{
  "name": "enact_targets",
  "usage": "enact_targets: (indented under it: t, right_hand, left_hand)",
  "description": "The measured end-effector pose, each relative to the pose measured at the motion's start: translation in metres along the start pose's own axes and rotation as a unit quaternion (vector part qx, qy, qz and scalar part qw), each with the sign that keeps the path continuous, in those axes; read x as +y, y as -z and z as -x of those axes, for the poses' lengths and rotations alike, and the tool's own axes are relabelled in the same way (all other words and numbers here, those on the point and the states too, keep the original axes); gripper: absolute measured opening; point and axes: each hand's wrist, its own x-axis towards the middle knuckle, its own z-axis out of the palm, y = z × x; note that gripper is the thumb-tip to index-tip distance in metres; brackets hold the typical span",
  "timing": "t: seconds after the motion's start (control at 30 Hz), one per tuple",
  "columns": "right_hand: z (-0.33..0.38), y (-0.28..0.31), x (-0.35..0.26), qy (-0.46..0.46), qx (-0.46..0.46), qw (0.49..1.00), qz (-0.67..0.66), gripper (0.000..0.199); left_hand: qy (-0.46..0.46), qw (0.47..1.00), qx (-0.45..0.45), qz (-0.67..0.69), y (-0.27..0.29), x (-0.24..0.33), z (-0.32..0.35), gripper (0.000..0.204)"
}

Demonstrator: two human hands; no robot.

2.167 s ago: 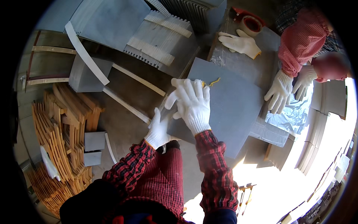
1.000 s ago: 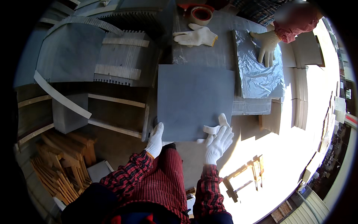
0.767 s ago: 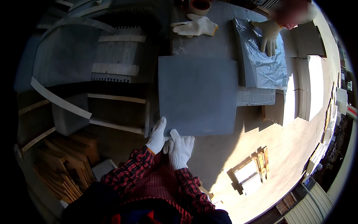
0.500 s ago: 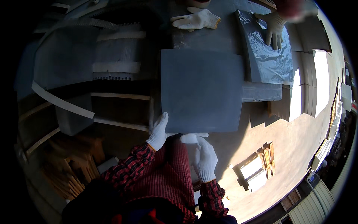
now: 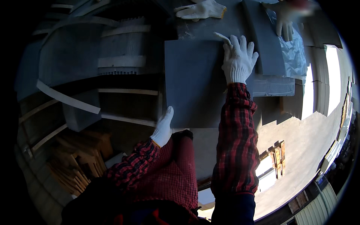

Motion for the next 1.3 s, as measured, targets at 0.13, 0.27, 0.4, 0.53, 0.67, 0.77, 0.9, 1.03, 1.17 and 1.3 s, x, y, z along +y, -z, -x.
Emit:
enact_targets:
  t: [0.13, 0.27, 0.4, 0.53, 0.67, 0.77, 0.9, 1.03, 1.17, 1.3]
  right_hand:
    - [0.022, -0.001, 0.001, -0.018, 0.019, 0.999, -0.034, 0.038]
    - [0.168, 0.063, -0.012, -0.016, -0.099, 0.992, -0.073, 0.05]
    - [0.264, 0.142, 0.031, -0.116, -0.123, 0.979, -0.118, 0.048]
    - [0.304, 0.172, 0.079, -0.418, -0.192, 0.865, -0.2, 0.032]
    - [0.231, 0.179, -0.019, -0.292, -0.141, 0.902, -0.284, 0.025]
    - [0.2, 0.143, -0.12, -0.101, -0.287, 0.912, -0.275, 0.018]
    - [0.188, 0.11, -0.11, 0.006, -0.356, 0.895, -0.268, 0.017]
    - [0.215, 0.103, 0.051, -0.055, -0.29, 0.95, -0.098, 0.068]
    - [0.228, 0.15, 0.243, -0.282, -0.317, 0.906, 0.006, 0.026]
    - [0.177, 0.198, 0.265, -0.295, -0.247, 0.902, -0.196, 0.013]
  left_hand:
    - [-0.022, 1.0, -0.017, 0.004, 0.002, -0.005, 0.001, 0.062]
    - [-0.005, 1.0, 0.008, -0.005, -0.002, 0.003, 0.009, 0.066]
    - [-0.016, 1.0, -0.022, -0.013, -0.003, -0.001, 0.004, 0.065]
    - [-0.027, 0.999, -0.034, -0.029, -0.009, 0.005, 0.007, 0.065]
    - [-0.014, 0.998, -0.045, -0.03, -0.005, 0.007, 0.008, 0.063]
    - [0.06, 0.998, -0.024, -0.003, 0.001, 0.007, -0.001, 0.069]
    - [0.062, 0.998, -0.008, 0.028, 0.0, 0.014, -0.003, 0.068]
    - [-0.009, 0.999, 0.017, -0.045, -0.009, 0.008, 0.006, 0.066]
    - [-0.011, 0.996, 0.058, -0.061, -0.018, 0.011, 0.011, 0.068]
    - [-0.014, 0.99, 0.122, -0.071, -0.025, 0.003, 0.01, 0.069]
